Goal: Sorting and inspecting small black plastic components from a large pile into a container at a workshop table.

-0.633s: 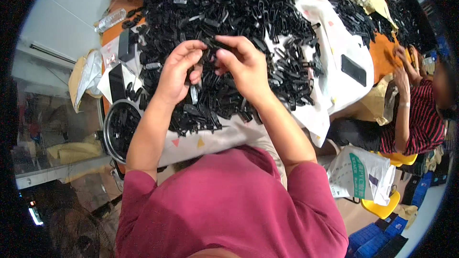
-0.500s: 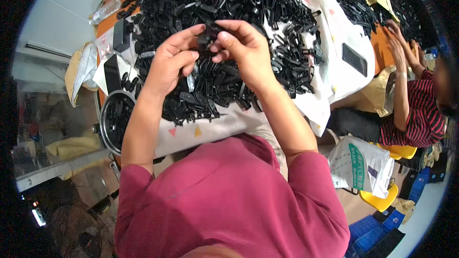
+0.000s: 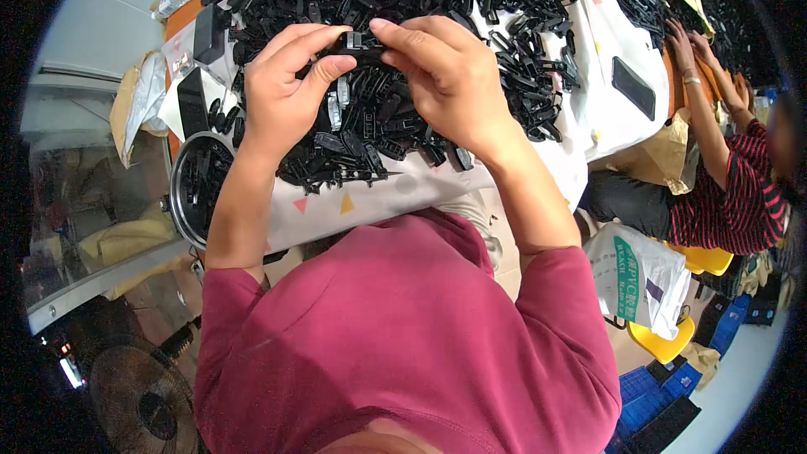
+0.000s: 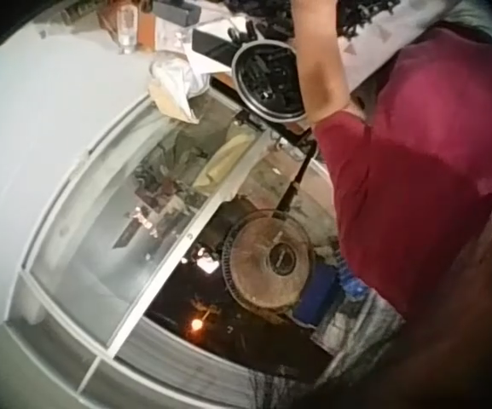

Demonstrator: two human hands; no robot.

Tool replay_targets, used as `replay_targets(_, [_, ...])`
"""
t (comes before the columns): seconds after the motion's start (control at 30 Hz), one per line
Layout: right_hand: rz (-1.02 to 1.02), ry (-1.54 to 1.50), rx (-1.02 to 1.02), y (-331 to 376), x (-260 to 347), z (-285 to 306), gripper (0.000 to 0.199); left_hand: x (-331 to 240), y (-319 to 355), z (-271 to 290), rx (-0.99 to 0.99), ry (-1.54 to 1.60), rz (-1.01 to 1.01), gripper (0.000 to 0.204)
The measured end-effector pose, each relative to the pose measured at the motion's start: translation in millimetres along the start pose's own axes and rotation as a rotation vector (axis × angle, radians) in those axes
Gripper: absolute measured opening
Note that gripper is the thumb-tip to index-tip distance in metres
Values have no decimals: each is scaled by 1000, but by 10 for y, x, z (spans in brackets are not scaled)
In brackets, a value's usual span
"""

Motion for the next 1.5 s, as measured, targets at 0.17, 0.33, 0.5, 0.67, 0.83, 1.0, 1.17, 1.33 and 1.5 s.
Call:
replay_targets(0.17, [-108,-28,19,120,-44,-118,28,440,328,-318,-4,666,623,28])
replay_targets(0.33, [-44,54,-172,263,-65,-253,33,483,474,-577,-11,881,816,35])
replay_targets(0.5, [-804,-557,84,425,-468,-581,28,687,561,-617,36,1137,908,28])
replay_targets(0.67, [-504,-441,176,89,-1087,-630,37,1041,426,-505,-53,1050,970,27])
replay_targets(0.83, [-273,801,324,-276,-2216,-341,29,1520,259,-212,-276,785,981,15])
replay_targets(1.0, [-351,782,279,-178,-2000,-320,26,1442,67,-504,282,-283,482,14])
replay_targets(1.17, [-513,384,135,21,-1539,-239,29,1275,86,-720,595,-641,320,21])
replay_targets(1.33, [-660,-274,18,231,-1118,-414,26,1295,117,-562,395,-105,631,18])
replay_targets(1.5, [-681,-855,-203,295,-687,-684,20,807,210,-462,13,695,714,15])
Point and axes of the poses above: each hand's wrist, its own y-axis away from the middle knuckle, its own z-axis out of the back of the hand, x = y × z, the point moved 7 cm from there along -y, towards the middle knuckle, and after that the axes turned 4 degrees about z, right-handed, at the moved point
